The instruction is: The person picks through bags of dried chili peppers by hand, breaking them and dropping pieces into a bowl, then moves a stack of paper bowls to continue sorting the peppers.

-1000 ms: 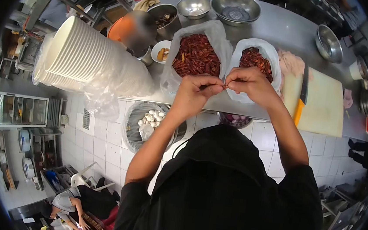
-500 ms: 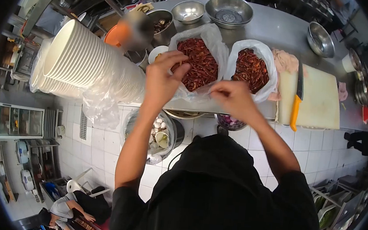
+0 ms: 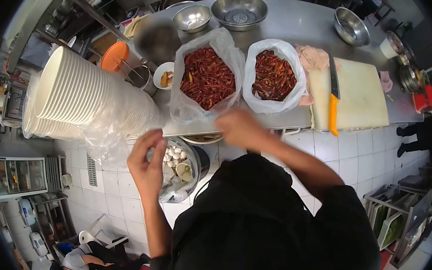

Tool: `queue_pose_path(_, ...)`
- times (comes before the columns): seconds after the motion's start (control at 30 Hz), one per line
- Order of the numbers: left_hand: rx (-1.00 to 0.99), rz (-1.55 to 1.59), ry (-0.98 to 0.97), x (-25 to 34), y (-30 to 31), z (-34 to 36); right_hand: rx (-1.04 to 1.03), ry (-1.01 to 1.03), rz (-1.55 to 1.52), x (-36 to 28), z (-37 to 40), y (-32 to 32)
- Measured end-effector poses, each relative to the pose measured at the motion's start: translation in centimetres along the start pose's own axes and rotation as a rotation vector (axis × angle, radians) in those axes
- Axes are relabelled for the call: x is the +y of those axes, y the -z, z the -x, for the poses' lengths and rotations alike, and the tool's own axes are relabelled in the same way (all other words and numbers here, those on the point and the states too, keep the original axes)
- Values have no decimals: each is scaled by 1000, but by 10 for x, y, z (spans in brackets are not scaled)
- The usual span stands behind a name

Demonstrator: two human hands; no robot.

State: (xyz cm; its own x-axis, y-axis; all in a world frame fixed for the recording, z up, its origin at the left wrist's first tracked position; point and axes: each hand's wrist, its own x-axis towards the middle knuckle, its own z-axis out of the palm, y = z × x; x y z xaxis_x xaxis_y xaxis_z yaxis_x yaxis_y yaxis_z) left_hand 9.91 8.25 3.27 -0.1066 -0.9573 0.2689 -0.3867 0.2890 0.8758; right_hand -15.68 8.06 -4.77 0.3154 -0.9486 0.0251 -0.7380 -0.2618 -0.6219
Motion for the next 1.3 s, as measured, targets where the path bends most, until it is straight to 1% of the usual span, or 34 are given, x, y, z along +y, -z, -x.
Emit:
queue_pose_path(0.03,16,39,73,-11,0,12,320,65,-176,41,9,10)
queue_pose_path(0.07,30,77,147,-16,1,22,314,-139,-61,52,18,45)
queue_pose_path(0.1,12,82,193,-14,-3,28,450,-179,38,80,23,54)
queue_pose_path(0.17,-2,147,183,-24,-13,35,513,-251,275,127,22,70)
queue_pose_path(0.27,-88,105,172,-17,-33,28,438,-281,375,167,7,80)
queue_pose_path(0.37,-136,112,111,4,-55,19,326,-304,445,188,-12,79)
queue_pose_path(0.4,-156,110,129,10,-60,18,270,-334,460,192,-18,80)
queue_pose_path(0.47,-174,105,106,16,-69,16,153,-390,485,200,-27,78)
queue_pose_path(0.57,-179,93,106,16,-77,14,170,-393,477,209,-30,71)
queue_pose_path(0.67,-155,88,106,16,-84,13,210,-299,509,216,-25,63)
queue_pose_path(0.77,-168,83,122,22,-92,6,238,-258,487,199,-17,75)
queue_pose_path(0.87,-185,82,88,29,-105,-5,359,-242,444,181,-3,91)
queue_pose_path(0.97,-235,95,-7,29,-128,-20,431,-159,363,176,8,107)
queue_pose_path(1.1,-305,28,-129,38,-161,-41,420,-223,229,175,17,113)
queue_pose_path(1.13,-305,19,-209,35,-169,-45,425,-226,188,173,19,115)
queue_pose_path(1.17,-311,17,-234,35,-177,-49,424,-230,143,169,22,115)
queue_pose_path(1.23,-315,12,-283,36,-196,-59,420,-224,35,145,28,125)
queue_pose_path(1.27,-299,-10,-341,37,-204,-64,417,-220,-18,132,30,131)
queue_pose_path(1.3,-283,-23,-372,39,-211,-70,427,-203,-25,121,32,136)
